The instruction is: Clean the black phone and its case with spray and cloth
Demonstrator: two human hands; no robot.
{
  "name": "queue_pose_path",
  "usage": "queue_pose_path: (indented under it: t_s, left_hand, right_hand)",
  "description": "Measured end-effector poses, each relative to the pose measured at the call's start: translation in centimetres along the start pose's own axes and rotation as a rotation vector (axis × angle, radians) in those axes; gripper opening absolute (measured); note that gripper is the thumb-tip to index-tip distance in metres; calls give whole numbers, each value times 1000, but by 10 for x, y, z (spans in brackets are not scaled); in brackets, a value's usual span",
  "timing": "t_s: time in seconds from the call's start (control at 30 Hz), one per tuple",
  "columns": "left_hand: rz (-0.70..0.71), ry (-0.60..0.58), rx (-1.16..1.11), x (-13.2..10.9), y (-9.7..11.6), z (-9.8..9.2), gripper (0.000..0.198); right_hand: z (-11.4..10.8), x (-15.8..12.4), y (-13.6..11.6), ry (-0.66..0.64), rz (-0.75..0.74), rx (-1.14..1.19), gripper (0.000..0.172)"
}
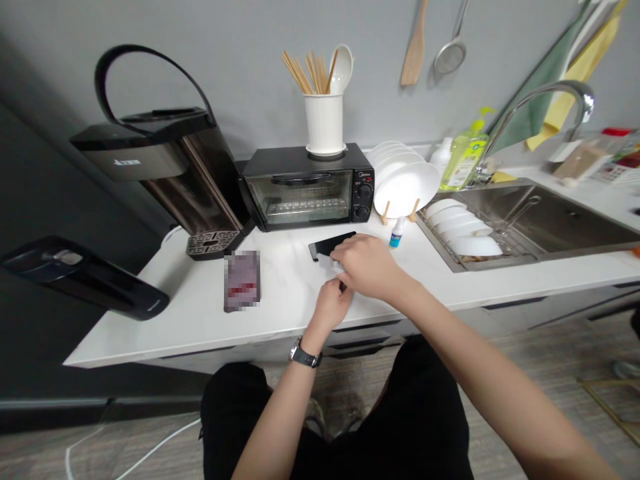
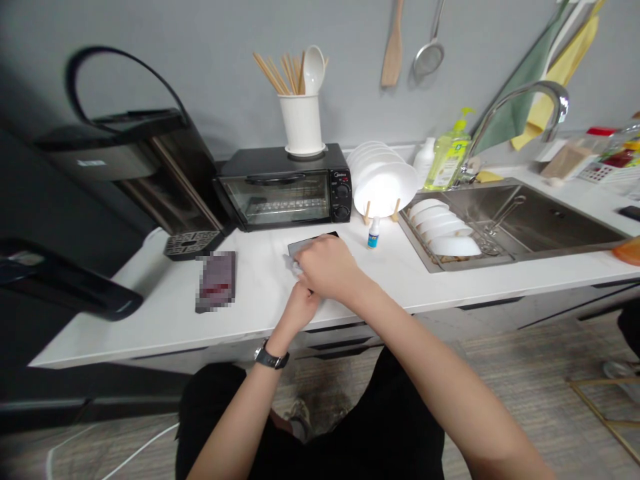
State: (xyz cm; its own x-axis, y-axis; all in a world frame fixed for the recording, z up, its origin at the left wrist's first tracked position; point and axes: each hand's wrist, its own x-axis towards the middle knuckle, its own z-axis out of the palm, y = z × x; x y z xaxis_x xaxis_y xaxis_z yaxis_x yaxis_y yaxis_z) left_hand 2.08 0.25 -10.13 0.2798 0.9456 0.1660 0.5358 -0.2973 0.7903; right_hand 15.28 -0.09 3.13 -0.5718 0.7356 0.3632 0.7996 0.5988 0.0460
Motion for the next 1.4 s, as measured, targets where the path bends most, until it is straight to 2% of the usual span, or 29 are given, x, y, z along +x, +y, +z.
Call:
queue_pose_path:
  t_s: [0.07,0.1,0.2,0.27,0.33,0.43,0.53,0.6,0.67,0.73,0.77,0.83,0.93,1.0,1.07,1.13,1.2,1.27,1.33,1.4]
  left_hand:
    - [-1,2,9,0,-1,0,24]
    - [0,3,17,0,-1,0,24]
    - [2,-1,38,-1,1,1,23]
    - [7,-5,43,-1,3,1,23]
    - [11,-5,40,-1,5,1,21]
    - [7,9,22,1,4,1,17]
    - [1,21,-13,2,1,1,20]
    - [5,25,-40,2,-1,1,29]
    - [13,32,-80,2,-2,2,34]
    - [19,41,-122,2,-3,2,35]
    - [21,44,-140,2,-3,2,34]
    - [23,44,-162,3,-4,1,32]
    - [15,38,-176,4,-5,0,25]
    - [3,32,-170,4,-5,0,19]
    - [-10,30,-157,3,-5,-1,17]
    - [-19,31,-143,3,-3,-2,17]
    - [-18,31,-135,3,-1,-2,19]
    - [-18,31,-127,3,2,-1,25]
    - [-29,33,-115,3,3,-1,29]
    - [-49,39,-103,3,3,-1,27]
  right_hand:
    - [16,-1,-2,147,-129,42,19]
    - [26,-3,-1,254,-137,62,23]
    - [56,-15,1,563,-47,116,29]
    - [69,-21,1,673,16,151,27]
    - [72,-23,-1,722,109,189,25]
    - [62,-16,-4,682,256,226,15]
    - [43,-4,1,516,295,201,11]
    - [34,4,9,407,413,174,21]
    - [31,9,16,326,601,161,33]
    - [33,11,19,317,675,153,37]
    - [36,10,19,344,630,164,36]
    - [42,5,14,445,450,231,31]
    - [50,-4,2,578,242,326,38]
    - [52,-9,-5,563,154,308,48]
    - [50,-11,-6,483,56,275,56]
    - [45,-12,1,402,-26,243,54]
    - [39,-10,12,334,-1,203,42]
    - [32,-8,20,293,180,170,29]
    - [27,-7,21,288,342,146,33]
    - [24,-6,14,310,284,141,33]
